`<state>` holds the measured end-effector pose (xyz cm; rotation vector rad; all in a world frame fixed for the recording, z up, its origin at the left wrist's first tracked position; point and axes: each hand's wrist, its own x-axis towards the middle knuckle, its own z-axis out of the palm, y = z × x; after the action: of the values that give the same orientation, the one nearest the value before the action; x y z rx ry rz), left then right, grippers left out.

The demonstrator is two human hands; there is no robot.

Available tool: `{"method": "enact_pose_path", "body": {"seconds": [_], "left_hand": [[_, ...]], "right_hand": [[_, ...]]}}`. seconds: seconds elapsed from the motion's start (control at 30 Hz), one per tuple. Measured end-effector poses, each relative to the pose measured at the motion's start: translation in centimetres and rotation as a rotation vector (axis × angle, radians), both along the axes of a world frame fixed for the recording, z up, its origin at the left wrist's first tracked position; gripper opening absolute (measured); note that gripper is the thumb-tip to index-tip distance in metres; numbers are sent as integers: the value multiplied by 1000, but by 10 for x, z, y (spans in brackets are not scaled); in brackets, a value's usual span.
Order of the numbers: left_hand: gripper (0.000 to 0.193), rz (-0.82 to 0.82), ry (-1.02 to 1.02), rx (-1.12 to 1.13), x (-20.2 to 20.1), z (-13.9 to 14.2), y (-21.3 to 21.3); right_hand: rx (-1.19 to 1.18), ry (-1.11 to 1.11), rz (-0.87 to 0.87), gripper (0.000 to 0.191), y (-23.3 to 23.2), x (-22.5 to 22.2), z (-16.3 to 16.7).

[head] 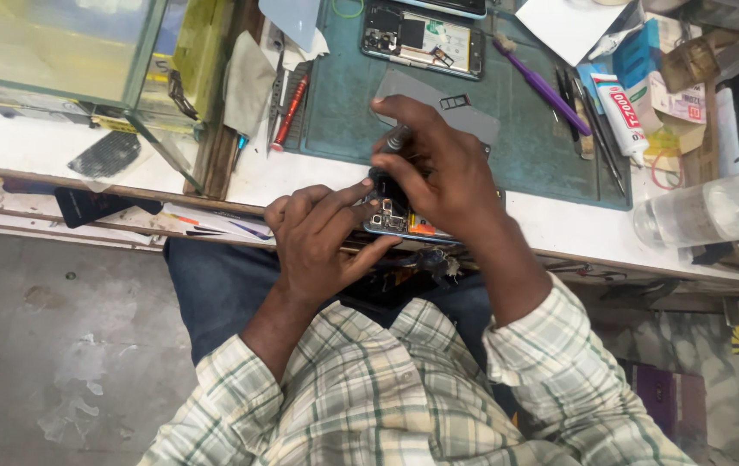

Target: The person repairs a disassembled smartphone on a workbench, using a precision screwdriver to unscrew and re-tighten screws on the phone's internal components. They reposition the phone, handle small parts, and at one point lift and reposition the phone's screen assembly before continuing to work on the internals with the screwdriver.

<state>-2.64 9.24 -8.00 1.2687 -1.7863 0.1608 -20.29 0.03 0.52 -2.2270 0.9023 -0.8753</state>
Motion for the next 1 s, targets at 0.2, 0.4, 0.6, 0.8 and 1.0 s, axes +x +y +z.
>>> {"method": "enact_pose_path", "body": {"seconds": [0.2,0.4,0.6,0.8,1.0], "left_hand": [[41,-16,-3,7,1,0,0],[42,-5,15,5,-2,2,0],[43,-19,17,57,-1,4,2],[44,-3,10,28,-1,3,1],[43,6,12,13,-2,-2,1]], "right_hand": [[-102,-134,180,55,1,-1,-5],[-44,-62,52,57,-2,-1,-7],[-10,23,-97,58,2,0,-7],[-124,-36,14,55,8,1,-5],[-150,-125,94,53,8,-2,-4]]}}
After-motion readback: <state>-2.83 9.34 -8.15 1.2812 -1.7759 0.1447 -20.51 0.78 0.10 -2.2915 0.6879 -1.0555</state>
